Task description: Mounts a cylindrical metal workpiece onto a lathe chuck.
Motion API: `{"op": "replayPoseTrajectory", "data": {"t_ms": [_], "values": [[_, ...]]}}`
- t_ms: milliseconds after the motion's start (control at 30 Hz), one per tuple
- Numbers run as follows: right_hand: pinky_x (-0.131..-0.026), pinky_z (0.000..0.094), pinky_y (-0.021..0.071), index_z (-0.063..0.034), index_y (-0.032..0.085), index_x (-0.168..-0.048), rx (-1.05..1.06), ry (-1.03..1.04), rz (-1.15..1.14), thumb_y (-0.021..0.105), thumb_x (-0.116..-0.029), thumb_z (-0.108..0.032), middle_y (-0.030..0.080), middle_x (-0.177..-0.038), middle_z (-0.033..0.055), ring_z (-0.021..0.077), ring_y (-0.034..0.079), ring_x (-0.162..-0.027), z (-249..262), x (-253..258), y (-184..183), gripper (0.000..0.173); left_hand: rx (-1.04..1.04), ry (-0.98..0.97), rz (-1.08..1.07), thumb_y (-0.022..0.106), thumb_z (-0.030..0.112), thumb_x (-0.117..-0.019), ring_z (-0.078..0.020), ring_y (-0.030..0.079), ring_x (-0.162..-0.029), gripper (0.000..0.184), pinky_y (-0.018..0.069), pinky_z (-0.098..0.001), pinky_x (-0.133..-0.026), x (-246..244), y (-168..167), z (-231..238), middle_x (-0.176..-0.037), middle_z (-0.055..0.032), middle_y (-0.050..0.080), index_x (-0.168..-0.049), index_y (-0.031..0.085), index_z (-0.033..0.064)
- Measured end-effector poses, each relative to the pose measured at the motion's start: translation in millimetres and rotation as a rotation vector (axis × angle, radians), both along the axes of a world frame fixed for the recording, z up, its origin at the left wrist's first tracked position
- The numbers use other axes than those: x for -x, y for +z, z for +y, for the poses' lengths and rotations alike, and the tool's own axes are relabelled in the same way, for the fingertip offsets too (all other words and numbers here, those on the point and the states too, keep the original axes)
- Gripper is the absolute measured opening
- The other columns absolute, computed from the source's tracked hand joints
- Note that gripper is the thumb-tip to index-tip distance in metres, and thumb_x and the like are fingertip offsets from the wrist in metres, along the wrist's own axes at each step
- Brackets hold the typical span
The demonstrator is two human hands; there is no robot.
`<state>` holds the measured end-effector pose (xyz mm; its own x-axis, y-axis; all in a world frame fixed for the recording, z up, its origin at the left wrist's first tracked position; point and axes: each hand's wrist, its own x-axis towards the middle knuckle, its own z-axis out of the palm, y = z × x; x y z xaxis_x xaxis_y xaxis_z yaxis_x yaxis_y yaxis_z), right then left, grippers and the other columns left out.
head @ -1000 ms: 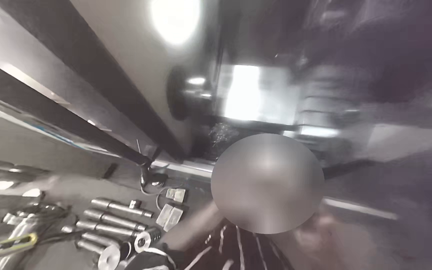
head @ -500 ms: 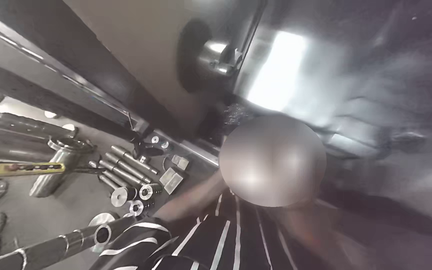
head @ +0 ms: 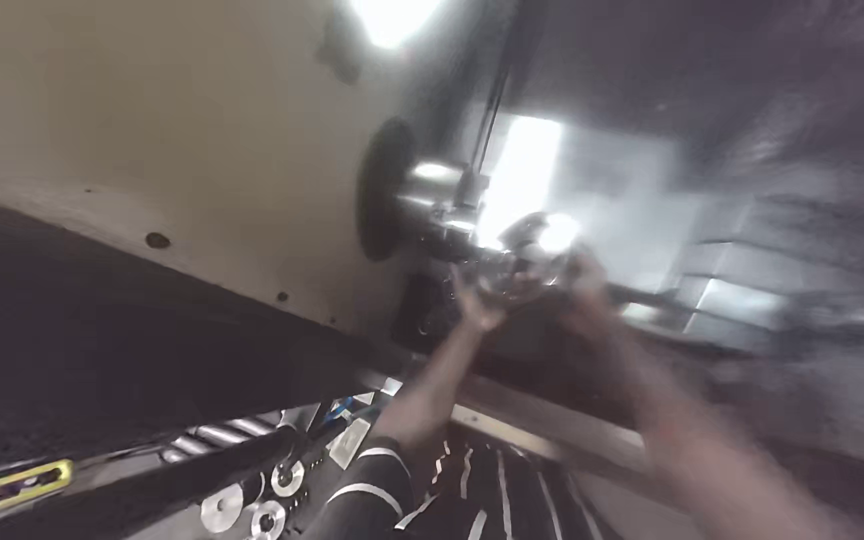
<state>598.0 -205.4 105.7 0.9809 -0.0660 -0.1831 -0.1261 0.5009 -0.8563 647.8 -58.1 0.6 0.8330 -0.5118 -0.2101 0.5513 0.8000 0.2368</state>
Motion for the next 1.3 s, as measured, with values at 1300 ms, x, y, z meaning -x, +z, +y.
{"op": "replayPoseTrajectory", "data": {"t_ms": [1300], "values": [[-0.068,0.0361,0.0606,-0.0108,0.059,-0.123,0.123,0.232,0.24,0.036,-0.1098,-0.037,0.07,-0.097,0.0088,0.0181,0.069,-0.079,-17,-146,-41,0.038,0.072,0.306,0.182,0.021,0.1,-0.0739,-0.0195,0.061,-0.119,0.1,0.0531,-0.0456,-0.097,-41,-25,-24,-0.129,-0.0005,0.065,-0.133,0.057,0.0276]]}}
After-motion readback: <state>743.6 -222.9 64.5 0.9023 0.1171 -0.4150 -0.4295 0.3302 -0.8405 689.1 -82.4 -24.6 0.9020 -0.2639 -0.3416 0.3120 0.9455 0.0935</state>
